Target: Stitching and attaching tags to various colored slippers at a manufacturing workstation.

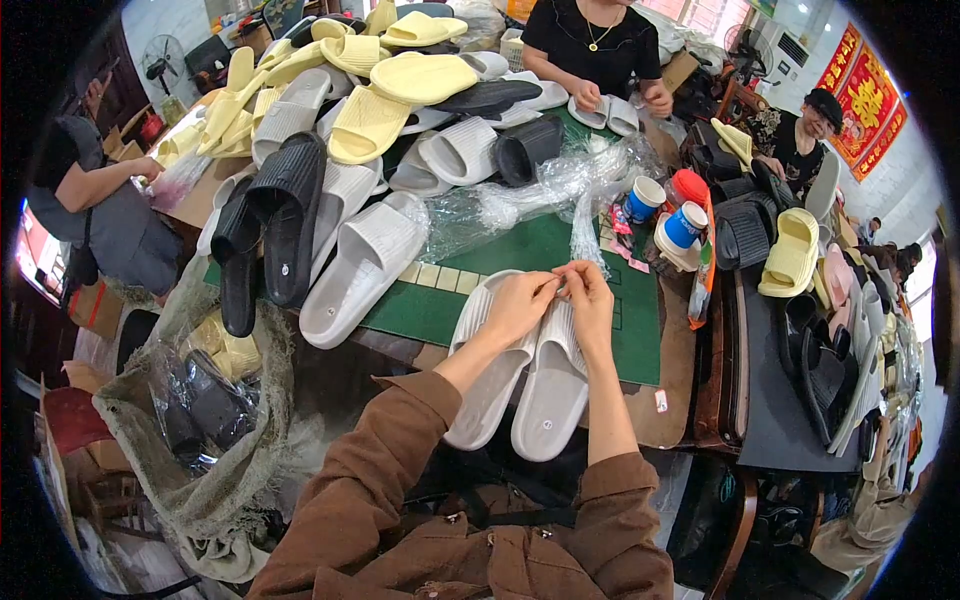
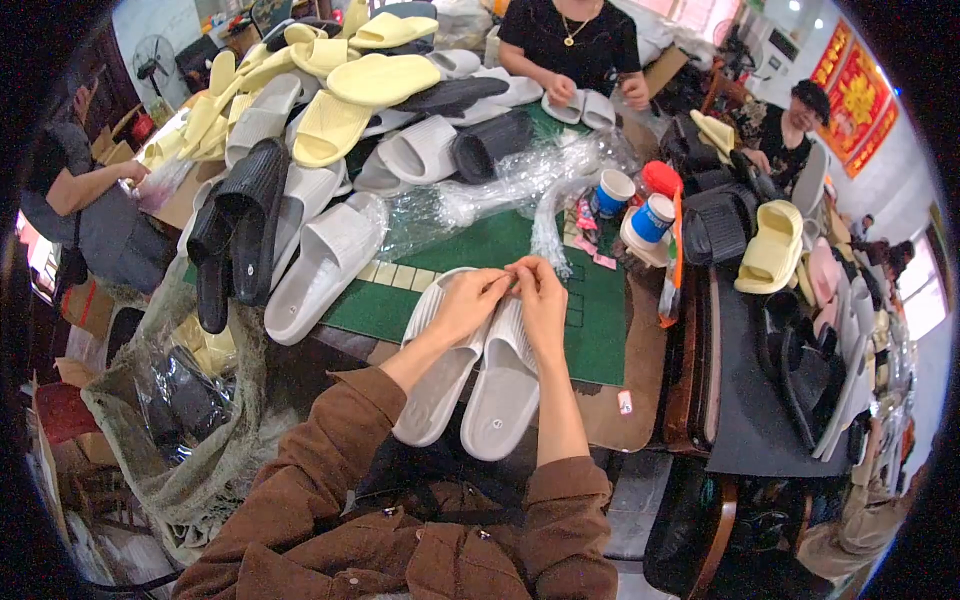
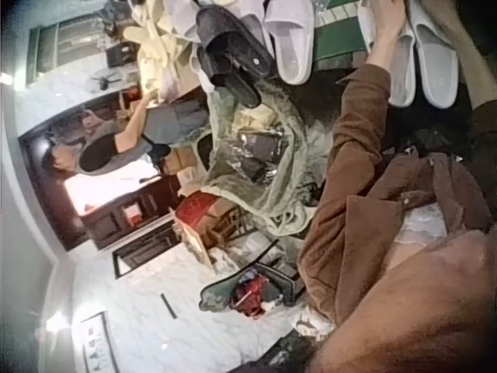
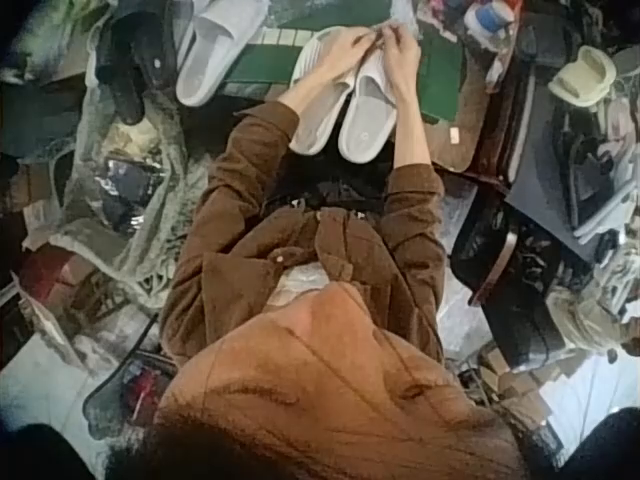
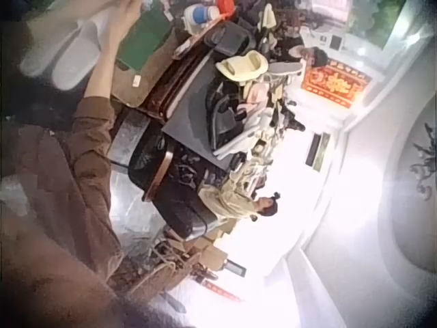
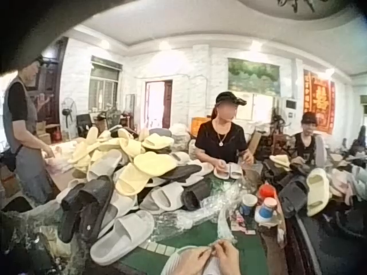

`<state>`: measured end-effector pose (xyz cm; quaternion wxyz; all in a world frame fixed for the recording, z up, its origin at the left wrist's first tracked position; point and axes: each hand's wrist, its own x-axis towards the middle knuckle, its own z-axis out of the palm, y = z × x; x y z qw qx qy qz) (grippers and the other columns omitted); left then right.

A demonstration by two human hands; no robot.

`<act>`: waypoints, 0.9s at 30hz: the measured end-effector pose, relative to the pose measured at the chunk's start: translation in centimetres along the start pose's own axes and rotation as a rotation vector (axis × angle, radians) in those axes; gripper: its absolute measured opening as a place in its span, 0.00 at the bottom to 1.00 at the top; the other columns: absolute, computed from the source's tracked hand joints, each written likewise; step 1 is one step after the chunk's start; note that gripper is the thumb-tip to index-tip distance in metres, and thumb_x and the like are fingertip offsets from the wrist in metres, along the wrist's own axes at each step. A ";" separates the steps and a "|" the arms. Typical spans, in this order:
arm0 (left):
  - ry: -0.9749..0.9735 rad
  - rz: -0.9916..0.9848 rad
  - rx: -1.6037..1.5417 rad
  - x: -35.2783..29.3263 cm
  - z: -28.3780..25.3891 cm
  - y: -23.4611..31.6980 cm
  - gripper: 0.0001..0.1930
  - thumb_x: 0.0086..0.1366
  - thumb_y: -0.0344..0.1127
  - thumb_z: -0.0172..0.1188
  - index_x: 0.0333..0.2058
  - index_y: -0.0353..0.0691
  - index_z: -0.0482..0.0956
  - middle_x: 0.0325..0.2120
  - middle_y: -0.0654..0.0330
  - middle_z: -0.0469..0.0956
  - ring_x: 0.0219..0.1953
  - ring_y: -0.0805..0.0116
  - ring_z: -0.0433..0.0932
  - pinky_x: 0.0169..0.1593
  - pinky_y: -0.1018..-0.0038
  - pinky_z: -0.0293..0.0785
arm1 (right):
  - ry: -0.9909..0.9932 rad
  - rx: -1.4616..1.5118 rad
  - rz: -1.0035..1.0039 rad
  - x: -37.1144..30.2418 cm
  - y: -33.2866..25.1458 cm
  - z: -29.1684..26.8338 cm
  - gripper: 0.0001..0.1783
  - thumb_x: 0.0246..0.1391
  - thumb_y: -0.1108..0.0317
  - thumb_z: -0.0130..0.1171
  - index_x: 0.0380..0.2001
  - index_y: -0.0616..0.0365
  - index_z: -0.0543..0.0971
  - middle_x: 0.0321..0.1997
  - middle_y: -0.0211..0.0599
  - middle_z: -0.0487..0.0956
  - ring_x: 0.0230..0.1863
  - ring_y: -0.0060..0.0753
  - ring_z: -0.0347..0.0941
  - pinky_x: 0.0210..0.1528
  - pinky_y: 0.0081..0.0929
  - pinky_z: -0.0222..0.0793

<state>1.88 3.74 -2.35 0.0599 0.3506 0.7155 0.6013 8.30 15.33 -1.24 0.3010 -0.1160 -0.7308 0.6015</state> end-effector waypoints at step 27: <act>0.039 -0.100 -0.321 0.0 0.3 -0.1 0.13 0.57 0.25 0.57 0.42 0.32 0.71 0.31 0.56 0.79 0.32 0.71 0.78 0.38 0.76 0.73 | -0.005 -0.070 0.067 -0.1 0.0 -0.2 0.06 0.54 0.73 0.57 0.33 0.64 0.78 0.28 0.30 0.78 0.30 0.18 0.72 0.34 0.17 0.69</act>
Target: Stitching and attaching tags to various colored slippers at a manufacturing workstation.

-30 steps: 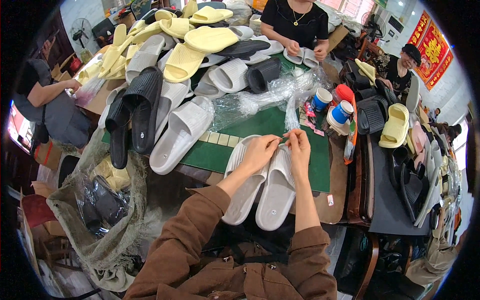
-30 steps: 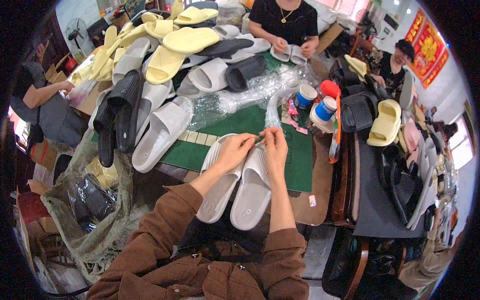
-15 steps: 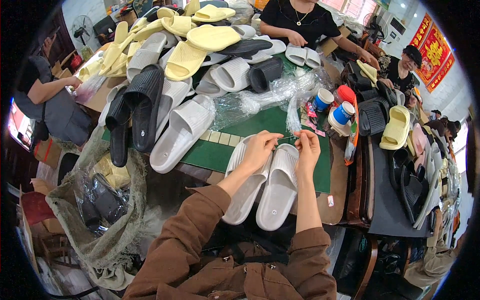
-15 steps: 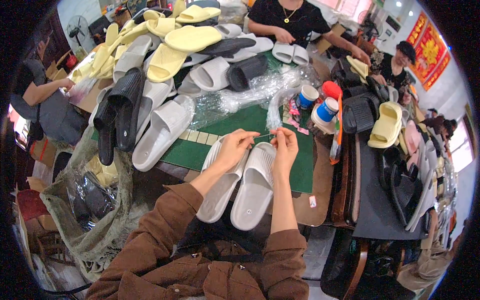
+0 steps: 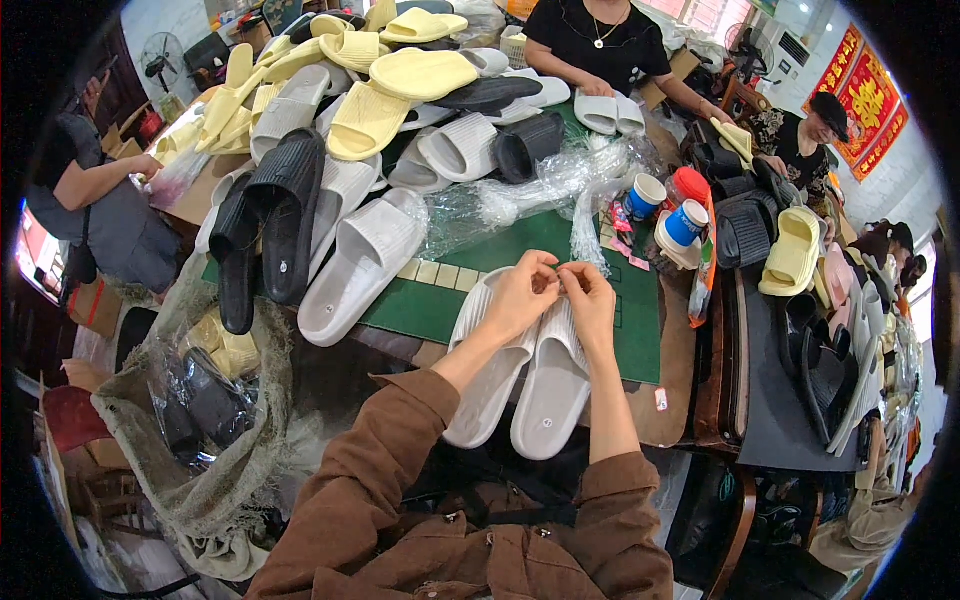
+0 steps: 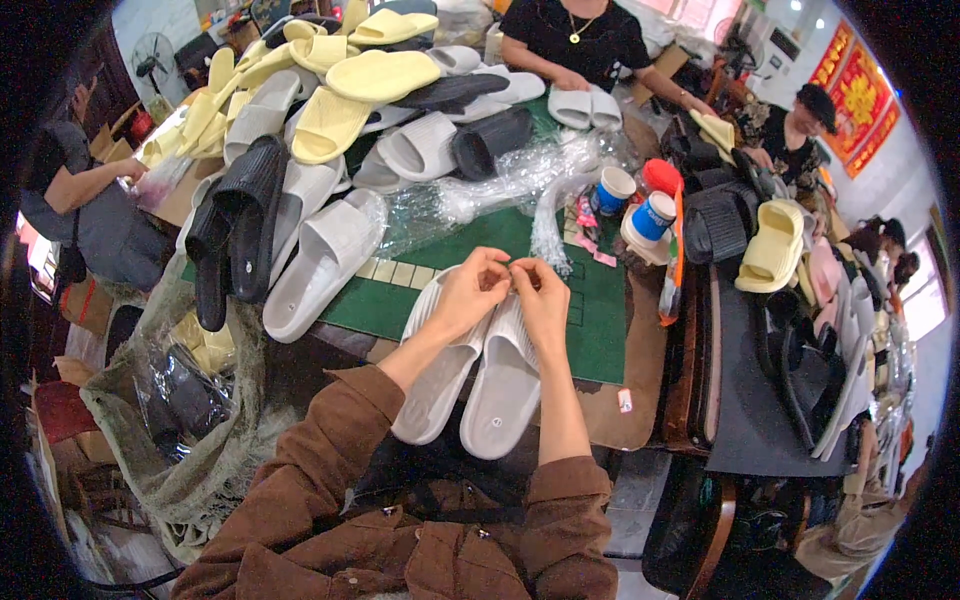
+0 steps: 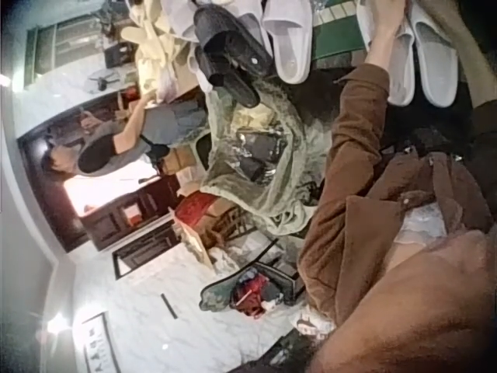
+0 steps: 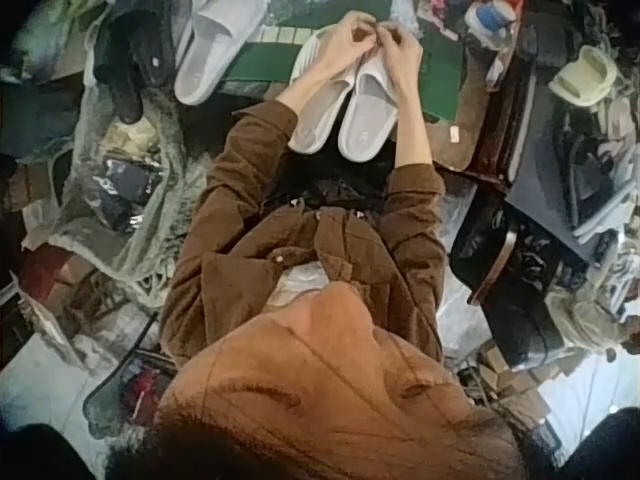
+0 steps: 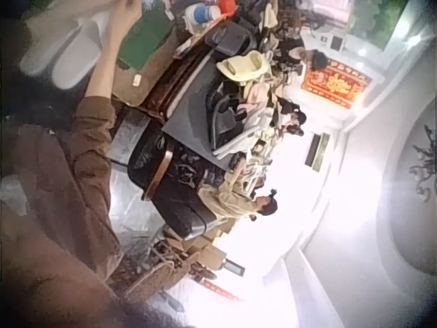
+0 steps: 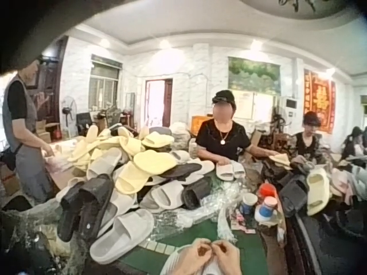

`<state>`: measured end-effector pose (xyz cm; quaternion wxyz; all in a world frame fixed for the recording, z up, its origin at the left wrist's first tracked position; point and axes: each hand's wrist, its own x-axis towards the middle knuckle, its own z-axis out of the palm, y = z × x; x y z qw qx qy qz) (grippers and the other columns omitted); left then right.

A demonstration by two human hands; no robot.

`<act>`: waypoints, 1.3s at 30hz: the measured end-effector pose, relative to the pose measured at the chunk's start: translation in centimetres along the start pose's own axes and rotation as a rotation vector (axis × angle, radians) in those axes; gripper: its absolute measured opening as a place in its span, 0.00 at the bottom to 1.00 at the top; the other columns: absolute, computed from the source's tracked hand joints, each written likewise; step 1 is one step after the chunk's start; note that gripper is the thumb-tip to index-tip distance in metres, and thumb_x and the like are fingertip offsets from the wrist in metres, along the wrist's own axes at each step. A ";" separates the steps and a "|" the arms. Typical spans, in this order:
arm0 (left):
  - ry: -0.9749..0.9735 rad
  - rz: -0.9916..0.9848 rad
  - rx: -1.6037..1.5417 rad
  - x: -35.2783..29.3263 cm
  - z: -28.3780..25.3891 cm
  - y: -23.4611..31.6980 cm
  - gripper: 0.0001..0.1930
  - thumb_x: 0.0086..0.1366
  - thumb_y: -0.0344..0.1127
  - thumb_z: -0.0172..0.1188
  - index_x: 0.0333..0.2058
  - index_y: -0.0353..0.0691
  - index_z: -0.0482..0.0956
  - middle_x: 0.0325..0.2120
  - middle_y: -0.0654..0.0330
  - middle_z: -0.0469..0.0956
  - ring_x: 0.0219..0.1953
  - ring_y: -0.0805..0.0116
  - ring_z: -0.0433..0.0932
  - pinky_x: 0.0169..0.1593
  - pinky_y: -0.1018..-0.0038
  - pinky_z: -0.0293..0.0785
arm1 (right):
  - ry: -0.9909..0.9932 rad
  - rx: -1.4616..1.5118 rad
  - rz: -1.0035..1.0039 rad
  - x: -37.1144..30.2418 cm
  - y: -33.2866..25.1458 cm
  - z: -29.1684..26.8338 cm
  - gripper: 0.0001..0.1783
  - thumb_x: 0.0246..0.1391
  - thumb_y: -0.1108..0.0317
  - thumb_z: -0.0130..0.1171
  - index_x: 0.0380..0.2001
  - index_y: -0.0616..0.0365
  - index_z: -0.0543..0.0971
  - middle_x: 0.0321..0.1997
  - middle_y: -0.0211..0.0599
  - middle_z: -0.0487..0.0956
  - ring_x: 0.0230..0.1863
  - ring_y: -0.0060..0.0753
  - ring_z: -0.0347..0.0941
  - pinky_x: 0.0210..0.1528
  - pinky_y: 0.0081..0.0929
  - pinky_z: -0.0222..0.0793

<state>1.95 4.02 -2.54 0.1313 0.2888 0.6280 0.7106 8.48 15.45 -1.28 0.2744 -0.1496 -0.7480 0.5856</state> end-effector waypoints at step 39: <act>0.084 0.038 0.047 -0.2 -0.1 0.8 0.04 0.60 0.28 0.56 0.32 0.33 0.74 0.24 0.58 0.77 0.26 0.71 0.76 0.32 0.75 0.71 | 0.137 0.274 0.029 0.2 -0.4 -1.0 0.06 0.57 0.71 0.55 0.36 0.61 0.77 0.29 0.28 0.77 0.26 0.14 0.67 0.29 0.14 0.61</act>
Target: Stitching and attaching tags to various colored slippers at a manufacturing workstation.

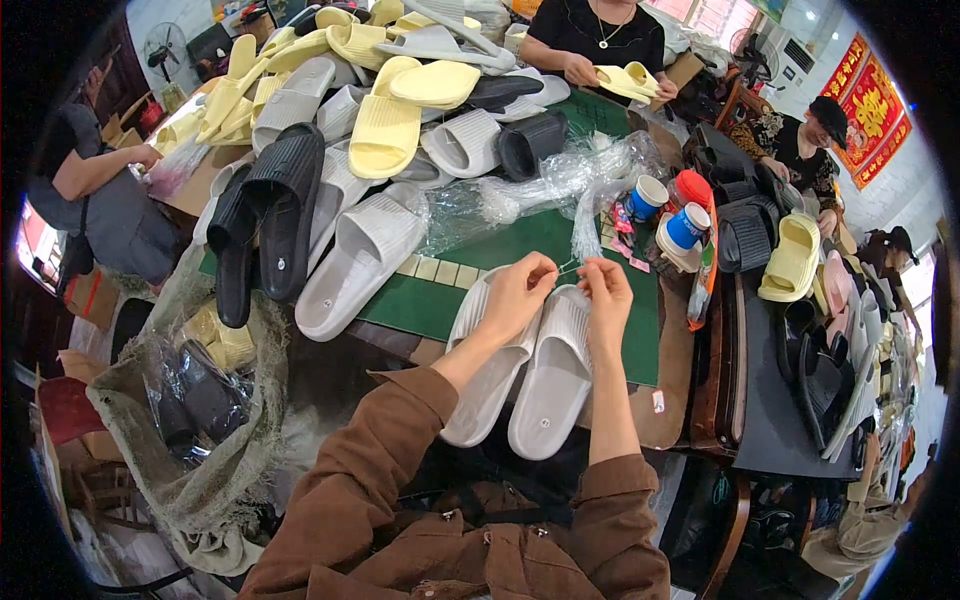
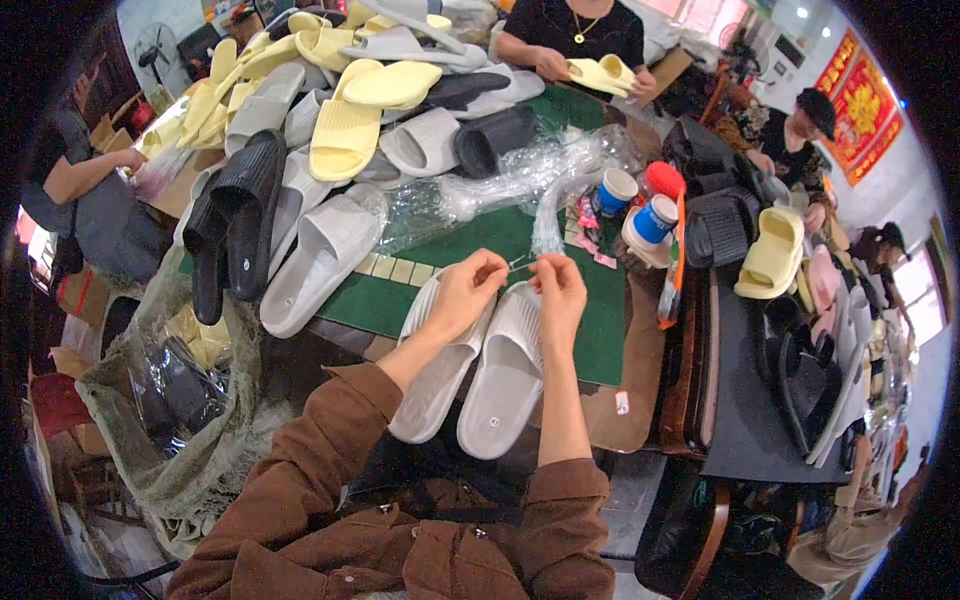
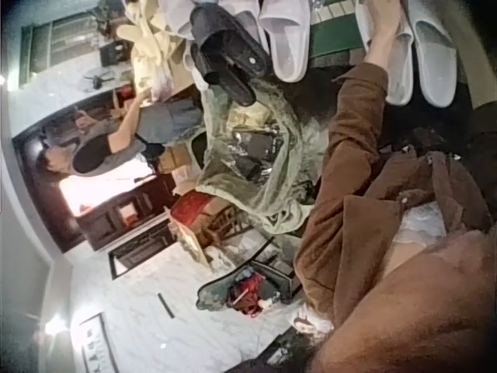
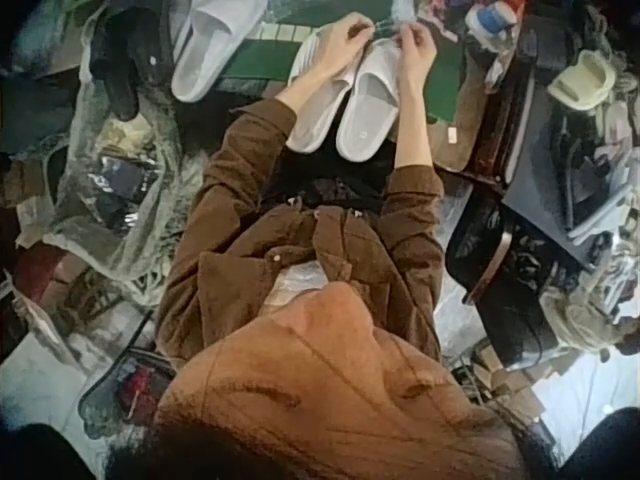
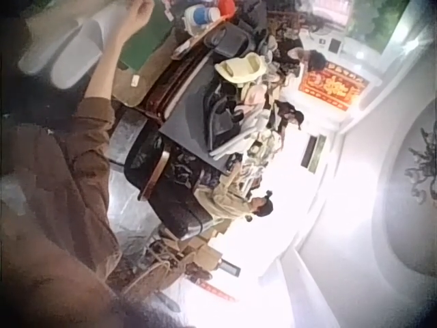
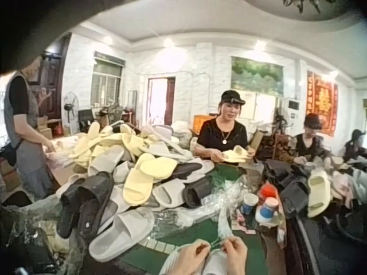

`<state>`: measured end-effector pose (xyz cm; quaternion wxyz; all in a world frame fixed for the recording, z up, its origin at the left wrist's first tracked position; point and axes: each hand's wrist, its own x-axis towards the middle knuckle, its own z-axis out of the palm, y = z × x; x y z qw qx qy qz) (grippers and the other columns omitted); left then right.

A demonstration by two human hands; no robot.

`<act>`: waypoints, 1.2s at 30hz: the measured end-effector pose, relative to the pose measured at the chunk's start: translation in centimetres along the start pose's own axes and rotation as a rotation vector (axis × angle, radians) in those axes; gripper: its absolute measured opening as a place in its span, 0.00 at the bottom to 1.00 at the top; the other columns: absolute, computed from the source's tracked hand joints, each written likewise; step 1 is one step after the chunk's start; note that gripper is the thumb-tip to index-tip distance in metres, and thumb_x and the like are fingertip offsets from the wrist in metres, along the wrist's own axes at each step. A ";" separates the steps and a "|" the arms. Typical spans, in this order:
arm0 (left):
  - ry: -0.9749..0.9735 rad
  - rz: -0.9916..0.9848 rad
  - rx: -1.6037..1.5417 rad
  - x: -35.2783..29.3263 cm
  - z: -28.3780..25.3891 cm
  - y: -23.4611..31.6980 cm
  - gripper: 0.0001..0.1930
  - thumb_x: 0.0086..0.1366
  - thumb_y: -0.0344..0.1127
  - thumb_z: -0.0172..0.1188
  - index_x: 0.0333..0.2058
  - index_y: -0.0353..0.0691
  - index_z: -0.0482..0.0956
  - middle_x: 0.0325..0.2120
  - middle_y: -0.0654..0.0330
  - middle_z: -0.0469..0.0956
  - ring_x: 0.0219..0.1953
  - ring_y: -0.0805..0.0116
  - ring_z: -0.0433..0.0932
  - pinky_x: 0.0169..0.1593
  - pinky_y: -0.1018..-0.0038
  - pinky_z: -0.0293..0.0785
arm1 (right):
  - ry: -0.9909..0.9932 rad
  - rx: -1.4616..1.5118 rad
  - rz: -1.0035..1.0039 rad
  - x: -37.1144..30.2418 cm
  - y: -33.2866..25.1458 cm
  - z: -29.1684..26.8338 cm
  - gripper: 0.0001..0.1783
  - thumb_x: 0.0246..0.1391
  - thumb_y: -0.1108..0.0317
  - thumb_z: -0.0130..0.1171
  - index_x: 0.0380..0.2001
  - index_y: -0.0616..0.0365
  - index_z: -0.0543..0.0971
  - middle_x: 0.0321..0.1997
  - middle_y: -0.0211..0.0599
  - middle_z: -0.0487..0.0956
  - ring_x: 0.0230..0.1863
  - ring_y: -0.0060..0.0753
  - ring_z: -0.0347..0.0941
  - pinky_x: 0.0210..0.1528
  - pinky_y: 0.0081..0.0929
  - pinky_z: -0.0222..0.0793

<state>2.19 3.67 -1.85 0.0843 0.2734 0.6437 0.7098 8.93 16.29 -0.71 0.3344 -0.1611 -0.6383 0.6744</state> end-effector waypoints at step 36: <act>-0.019 0.004 0.115 -0.2 -0.1 -0.1 0.06 0.59 0.29 0.58 0.32 0.31 0.76 0.24 0.54 0.80 0.26 0.67 0.78 0.33 0.73 0.72 | -0.199 -0.340 -0.007 -0.3 0.5 0.7 0.08 0.57 0.69 0.55 0.35 0.64 0.76 0.28 0.27 0.76 0.27 0.16 0.68 0.31 0.16 0.65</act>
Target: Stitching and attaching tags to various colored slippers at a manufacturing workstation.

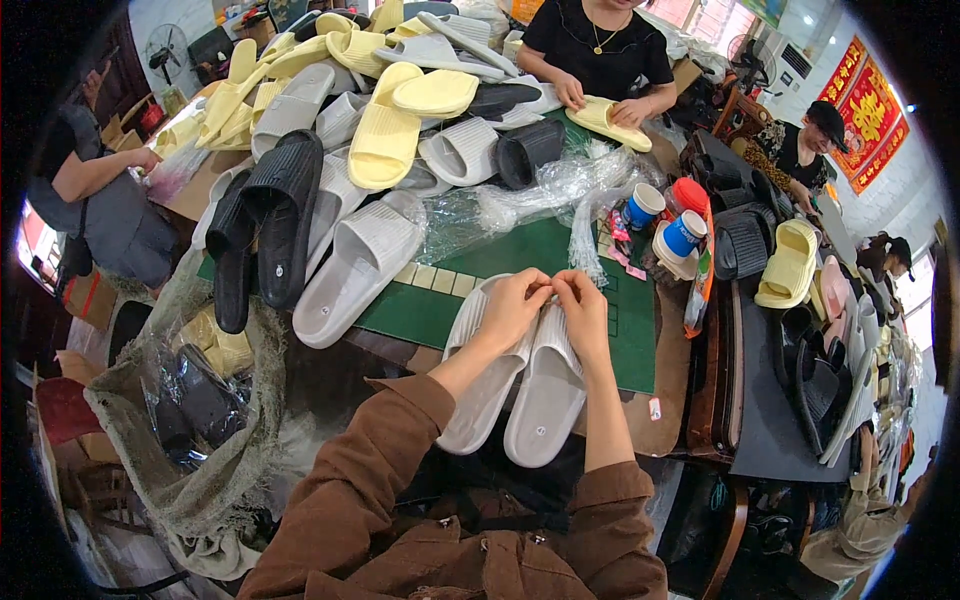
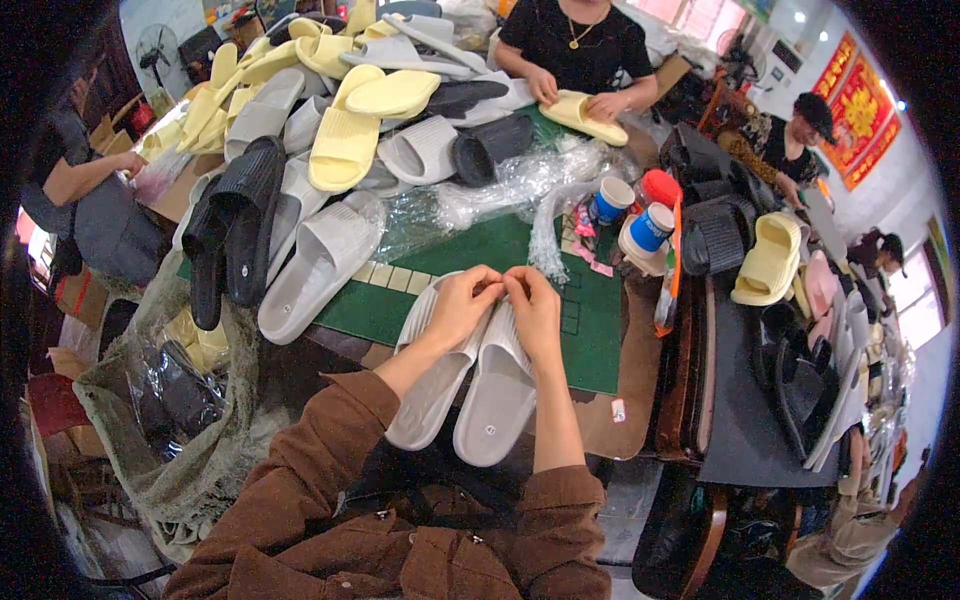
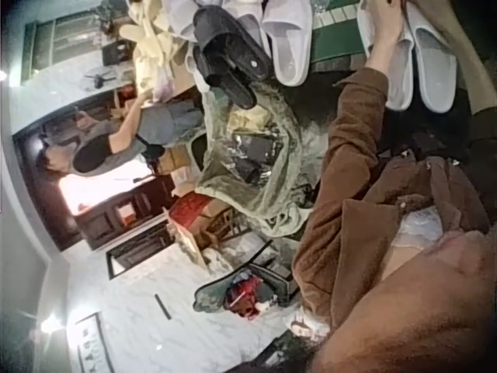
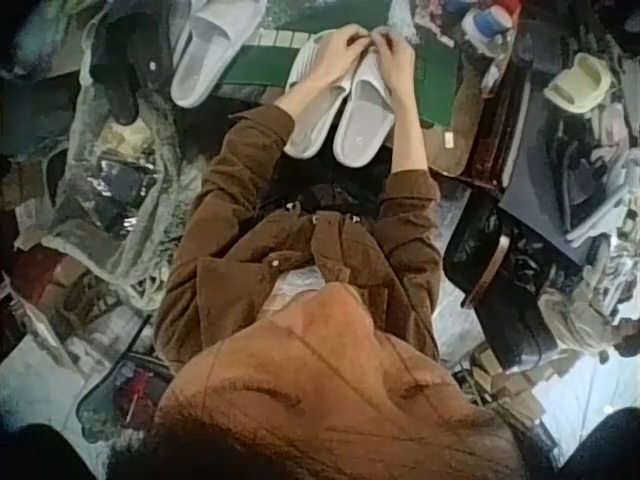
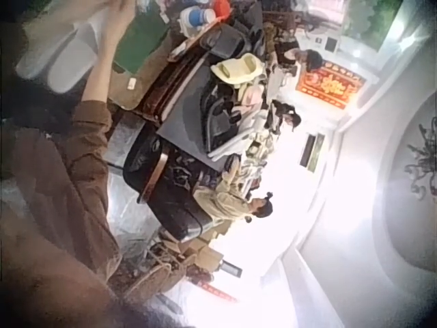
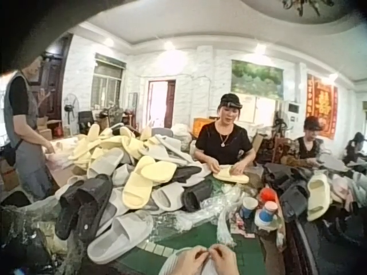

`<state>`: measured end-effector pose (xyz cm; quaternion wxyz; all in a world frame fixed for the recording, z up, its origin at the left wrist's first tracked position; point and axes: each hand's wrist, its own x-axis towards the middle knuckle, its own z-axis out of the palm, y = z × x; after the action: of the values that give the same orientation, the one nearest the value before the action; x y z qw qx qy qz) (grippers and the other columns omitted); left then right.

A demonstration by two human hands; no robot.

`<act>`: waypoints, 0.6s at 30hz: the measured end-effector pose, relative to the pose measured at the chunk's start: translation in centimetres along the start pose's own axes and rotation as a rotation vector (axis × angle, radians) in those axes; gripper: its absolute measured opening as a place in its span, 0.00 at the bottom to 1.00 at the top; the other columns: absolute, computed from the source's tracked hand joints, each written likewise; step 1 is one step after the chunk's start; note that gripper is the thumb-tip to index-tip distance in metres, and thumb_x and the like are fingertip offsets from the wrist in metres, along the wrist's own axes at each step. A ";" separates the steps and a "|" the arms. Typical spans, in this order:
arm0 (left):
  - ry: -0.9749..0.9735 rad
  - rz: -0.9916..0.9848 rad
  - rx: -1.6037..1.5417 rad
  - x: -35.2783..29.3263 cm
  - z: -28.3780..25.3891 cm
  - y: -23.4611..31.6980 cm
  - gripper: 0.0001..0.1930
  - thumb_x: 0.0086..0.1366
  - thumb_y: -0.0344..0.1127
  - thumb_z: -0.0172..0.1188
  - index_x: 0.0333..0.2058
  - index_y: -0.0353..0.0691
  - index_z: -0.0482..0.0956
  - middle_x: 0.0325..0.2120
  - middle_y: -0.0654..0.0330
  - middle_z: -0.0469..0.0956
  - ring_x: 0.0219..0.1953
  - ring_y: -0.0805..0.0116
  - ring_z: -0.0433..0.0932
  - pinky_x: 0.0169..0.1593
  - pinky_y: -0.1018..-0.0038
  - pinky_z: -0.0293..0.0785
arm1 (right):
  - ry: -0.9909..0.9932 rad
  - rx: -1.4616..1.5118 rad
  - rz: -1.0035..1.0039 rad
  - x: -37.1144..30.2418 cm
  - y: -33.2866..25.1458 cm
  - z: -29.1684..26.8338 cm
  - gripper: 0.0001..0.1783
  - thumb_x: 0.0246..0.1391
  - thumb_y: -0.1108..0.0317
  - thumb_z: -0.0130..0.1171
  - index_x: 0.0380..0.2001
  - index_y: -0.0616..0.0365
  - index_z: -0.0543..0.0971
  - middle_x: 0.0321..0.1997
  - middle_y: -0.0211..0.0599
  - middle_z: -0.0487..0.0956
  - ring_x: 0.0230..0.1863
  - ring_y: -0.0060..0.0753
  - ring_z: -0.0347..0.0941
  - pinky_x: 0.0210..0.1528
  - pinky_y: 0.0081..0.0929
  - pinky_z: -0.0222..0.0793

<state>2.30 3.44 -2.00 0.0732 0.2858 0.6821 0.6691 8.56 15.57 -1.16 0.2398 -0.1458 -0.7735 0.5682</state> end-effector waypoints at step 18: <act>-0.057 0.005 0.129 0.2 -0.1 0.4 0.09 0.60 0.33 0.58 0.36 0.33 0.79 0.27 0.56 0.80 0.28 0.67 0.77 0.34 0.74 0.72 | 0.267 0.234 0.022 0.0 0.3 -0.6 0.08 0.57 0.68 0.55 0.32 0.63 0.76 0.25 0.25 0.72 0.26 0.14 0.64 0.29 0.15 0.60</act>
<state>2.22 3.37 -1.53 0.0725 0.3105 0.7206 0.6156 8.87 16.19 -1.26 0.3494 -0.1993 -0.6618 0.6327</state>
